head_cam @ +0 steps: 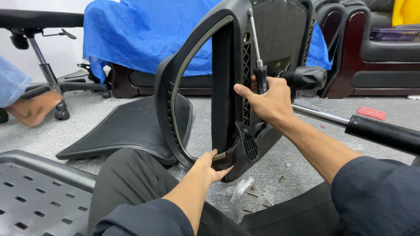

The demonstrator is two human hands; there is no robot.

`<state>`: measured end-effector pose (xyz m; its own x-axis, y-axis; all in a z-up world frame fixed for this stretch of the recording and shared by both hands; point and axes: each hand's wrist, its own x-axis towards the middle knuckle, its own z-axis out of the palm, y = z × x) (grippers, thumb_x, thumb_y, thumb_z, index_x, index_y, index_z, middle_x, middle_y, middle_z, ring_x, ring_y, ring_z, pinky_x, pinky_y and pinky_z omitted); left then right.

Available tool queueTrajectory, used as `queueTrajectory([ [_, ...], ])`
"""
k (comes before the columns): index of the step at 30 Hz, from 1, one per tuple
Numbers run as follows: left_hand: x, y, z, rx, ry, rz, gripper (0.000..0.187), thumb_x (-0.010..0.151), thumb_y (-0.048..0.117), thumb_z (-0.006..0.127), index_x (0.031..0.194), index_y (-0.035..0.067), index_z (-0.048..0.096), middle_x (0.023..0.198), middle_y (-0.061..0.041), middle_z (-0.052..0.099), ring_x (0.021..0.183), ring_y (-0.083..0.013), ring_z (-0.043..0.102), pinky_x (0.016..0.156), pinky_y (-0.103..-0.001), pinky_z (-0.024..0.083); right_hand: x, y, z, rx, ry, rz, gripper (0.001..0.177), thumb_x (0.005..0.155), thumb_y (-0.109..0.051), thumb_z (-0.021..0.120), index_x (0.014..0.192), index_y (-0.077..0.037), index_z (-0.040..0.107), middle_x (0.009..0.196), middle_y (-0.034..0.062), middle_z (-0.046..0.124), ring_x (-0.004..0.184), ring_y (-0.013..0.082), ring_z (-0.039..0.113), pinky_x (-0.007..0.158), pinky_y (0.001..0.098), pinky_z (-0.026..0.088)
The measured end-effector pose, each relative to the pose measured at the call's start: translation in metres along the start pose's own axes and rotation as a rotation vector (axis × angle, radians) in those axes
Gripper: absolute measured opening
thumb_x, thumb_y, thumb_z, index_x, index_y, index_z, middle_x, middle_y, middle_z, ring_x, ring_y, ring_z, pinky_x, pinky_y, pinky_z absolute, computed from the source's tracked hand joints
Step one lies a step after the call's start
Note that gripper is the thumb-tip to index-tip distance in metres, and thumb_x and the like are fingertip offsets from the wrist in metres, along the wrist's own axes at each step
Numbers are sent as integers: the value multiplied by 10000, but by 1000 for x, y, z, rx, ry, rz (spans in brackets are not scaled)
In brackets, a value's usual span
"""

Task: The person attaches a black plastic frame to the underside of a chair seat using a screwdriver and screws. They align the frame, insert screws, and tighten them to secure the component.

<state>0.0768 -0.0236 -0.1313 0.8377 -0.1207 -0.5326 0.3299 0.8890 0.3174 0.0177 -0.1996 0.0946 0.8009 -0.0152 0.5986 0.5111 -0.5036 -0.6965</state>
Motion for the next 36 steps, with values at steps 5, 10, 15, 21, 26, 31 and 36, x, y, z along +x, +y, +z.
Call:
queueTrajectory([
  [5,-22,13,19,266,212,-14,625,925,370,739,1381,75,430,1406,-306,481,1132,-506,643,907,-627,535,5,1,-5,118,54,-38,409,818,-370,869,884,-11,684,627,23,640,491,93,620,447,252,516],
  [10,-90,11,65,541,450,145,533,826,419,772,1256,160,594,1298,-214,498,1090,-471,611,851,-573,447,22,0,-22,151,101,-47,402,842,-331,864,990,-12,669,638,31,626,480,102,609,423,251,501],
  [15,-99,17,64,478,428,331,547,791,403,814,1183,73,621,1146,-174,584,964,-366,637,793,-478,500,26,-8,-15,189,96,-43,410,859,-338,867,933,25,691,697,27,675,518,90,615,449,242,503],
  [21,-52,18,54,329,298,514,579,749,383,863,1095,-31,654,964,-127,688,814,-241,669,724,-364,563,28,-7,-18,141,111,-75,383,843,-342,883,917,-21,686,696,54,667,506,104,621,431,244,500],
  [26,-46,11,51,244,331,549,706,717,398,914,1132,-65,579,980,-113,679,814,-202,669,724,-323,557,34,-9,-17,153,77,-118,377,863,-344,868,919,-11,701,709,42,676,510,91,630,440,241,531],
  [31,-50,11,46,238,496,473,914,712,497,932,1285,-24,447,1191,-116,573,927,-205,625,755,-337,519,38,-19,-7,65,73,-55,356,853,-347,866,853,-17,732,676,27,684,486,79,625,415,240,500],
  [36,-46,11,35,174,525,456,818,666,400,933,1269,1,549,1183,-121,618,877,-214,668,718,-335,575,29,-12,-3,102,60,-55,313,852,-335,872,847,-52,739,663,12,689,467,74,601,393,244,463],
])
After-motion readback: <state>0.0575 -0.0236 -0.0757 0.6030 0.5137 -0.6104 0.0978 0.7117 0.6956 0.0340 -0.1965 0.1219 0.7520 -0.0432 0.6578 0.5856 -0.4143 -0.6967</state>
